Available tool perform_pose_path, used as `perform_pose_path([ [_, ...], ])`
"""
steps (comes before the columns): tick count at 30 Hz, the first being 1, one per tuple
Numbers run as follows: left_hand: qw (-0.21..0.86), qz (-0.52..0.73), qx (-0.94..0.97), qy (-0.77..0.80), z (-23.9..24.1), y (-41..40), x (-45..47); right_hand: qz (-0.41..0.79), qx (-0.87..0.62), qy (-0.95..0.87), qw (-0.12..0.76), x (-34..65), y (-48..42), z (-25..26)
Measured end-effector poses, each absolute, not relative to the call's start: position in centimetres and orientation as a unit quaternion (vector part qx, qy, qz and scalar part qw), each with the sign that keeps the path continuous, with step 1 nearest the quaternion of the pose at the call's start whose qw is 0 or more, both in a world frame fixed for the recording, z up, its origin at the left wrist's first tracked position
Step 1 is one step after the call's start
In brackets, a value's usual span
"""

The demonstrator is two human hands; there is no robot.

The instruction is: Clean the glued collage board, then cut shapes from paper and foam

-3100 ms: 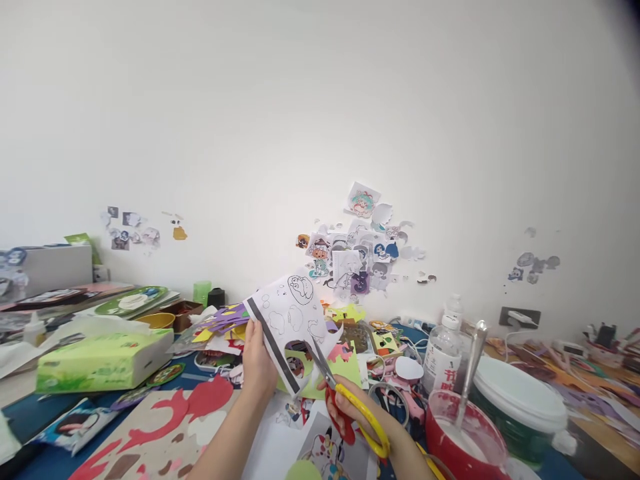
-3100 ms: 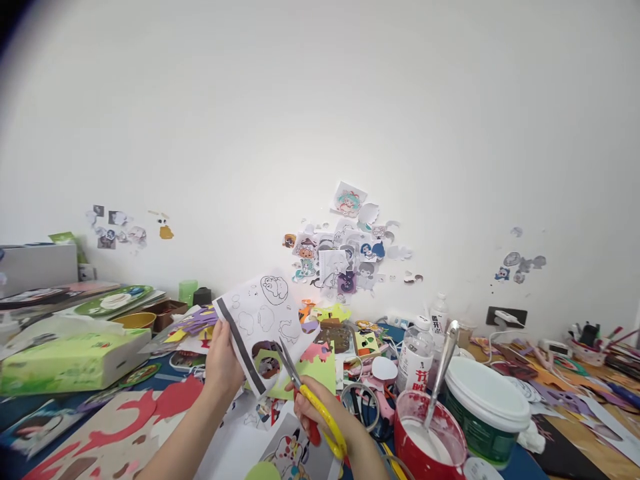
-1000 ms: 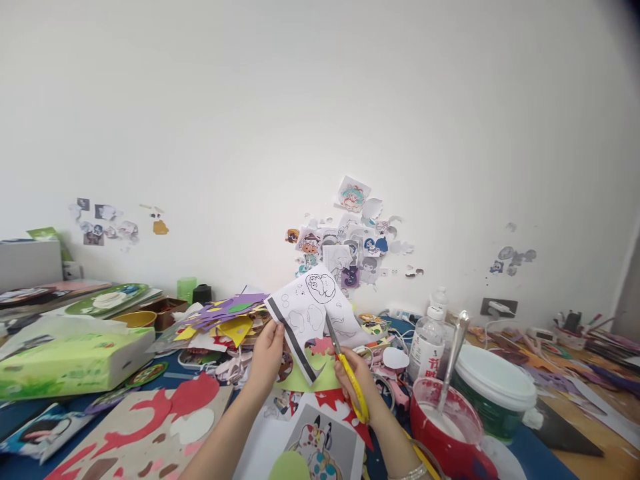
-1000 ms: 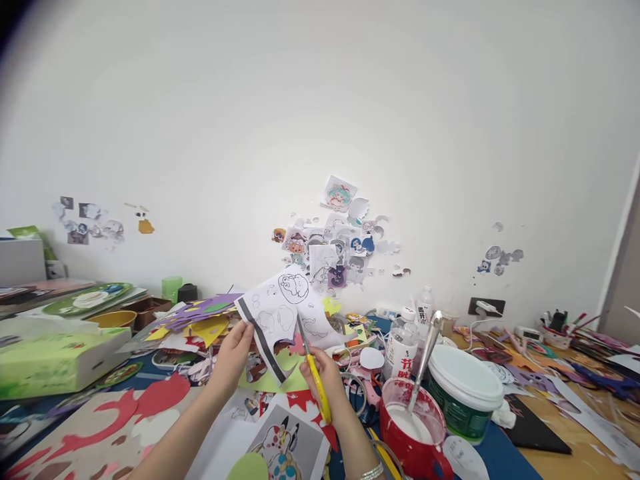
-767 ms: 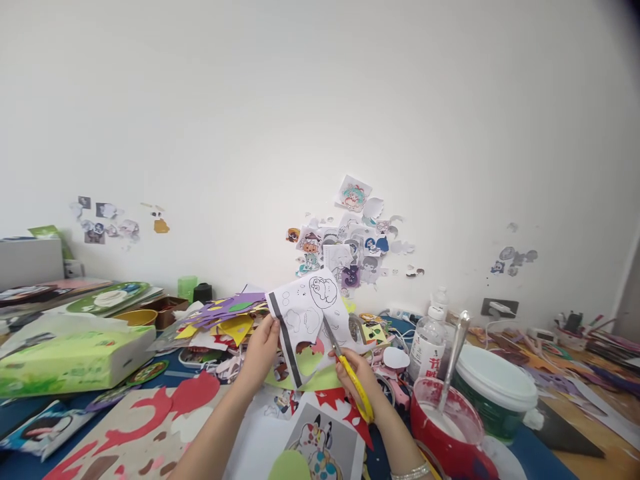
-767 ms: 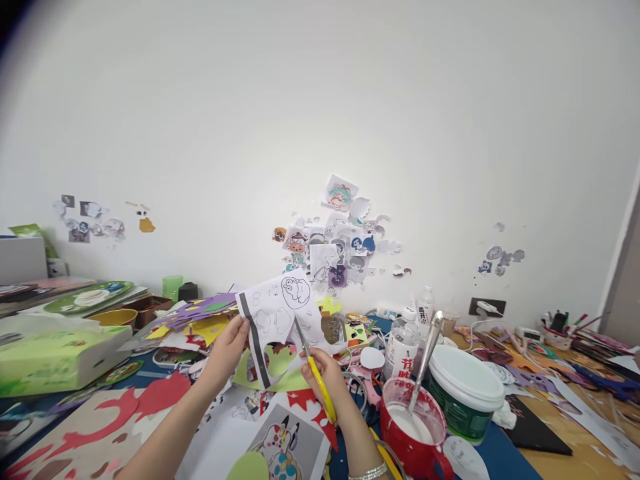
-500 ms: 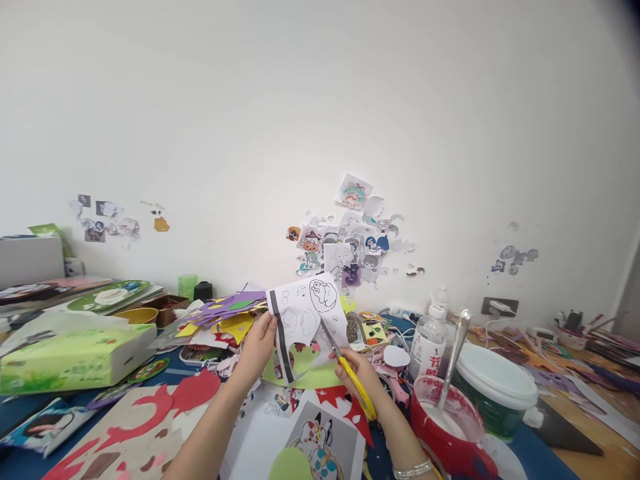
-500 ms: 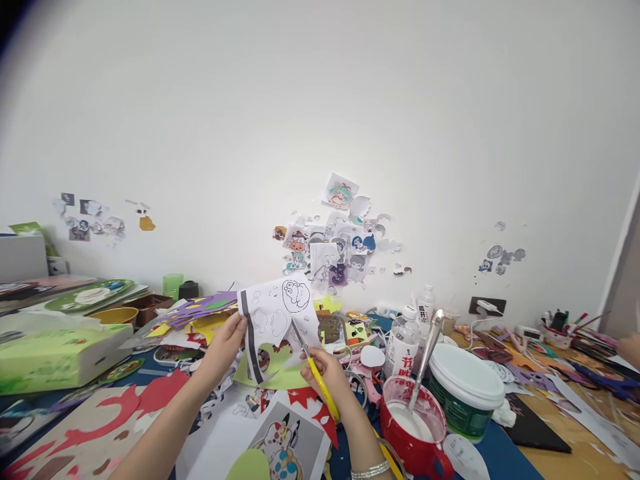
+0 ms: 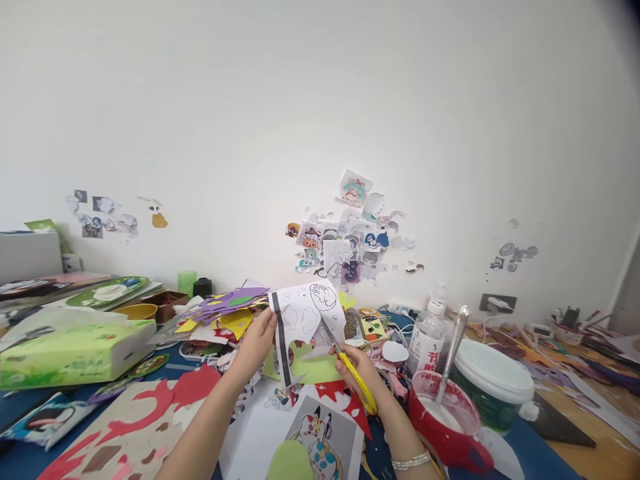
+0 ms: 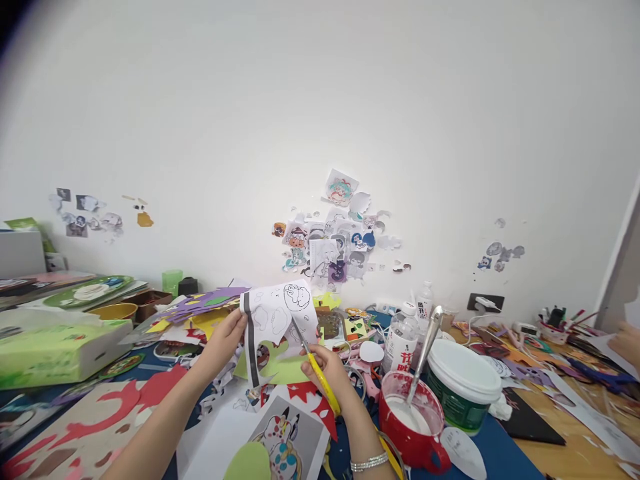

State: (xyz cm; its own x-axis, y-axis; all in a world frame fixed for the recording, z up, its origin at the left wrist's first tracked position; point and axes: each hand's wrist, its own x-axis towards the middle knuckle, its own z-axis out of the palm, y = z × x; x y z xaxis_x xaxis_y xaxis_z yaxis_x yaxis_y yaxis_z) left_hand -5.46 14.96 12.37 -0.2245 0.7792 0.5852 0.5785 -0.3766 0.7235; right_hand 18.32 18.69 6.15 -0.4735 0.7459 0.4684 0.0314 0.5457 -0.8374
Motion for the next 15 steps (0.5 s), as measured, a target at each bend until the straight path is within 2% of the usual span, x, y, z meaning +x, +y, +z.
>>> perform_pose_path([
  [15,0.098,0.543,0.650,0.523,12.37,14.77,-5.42,0.433,-0.279,-0.750,0.416,18.28,18.05,6.53],
])
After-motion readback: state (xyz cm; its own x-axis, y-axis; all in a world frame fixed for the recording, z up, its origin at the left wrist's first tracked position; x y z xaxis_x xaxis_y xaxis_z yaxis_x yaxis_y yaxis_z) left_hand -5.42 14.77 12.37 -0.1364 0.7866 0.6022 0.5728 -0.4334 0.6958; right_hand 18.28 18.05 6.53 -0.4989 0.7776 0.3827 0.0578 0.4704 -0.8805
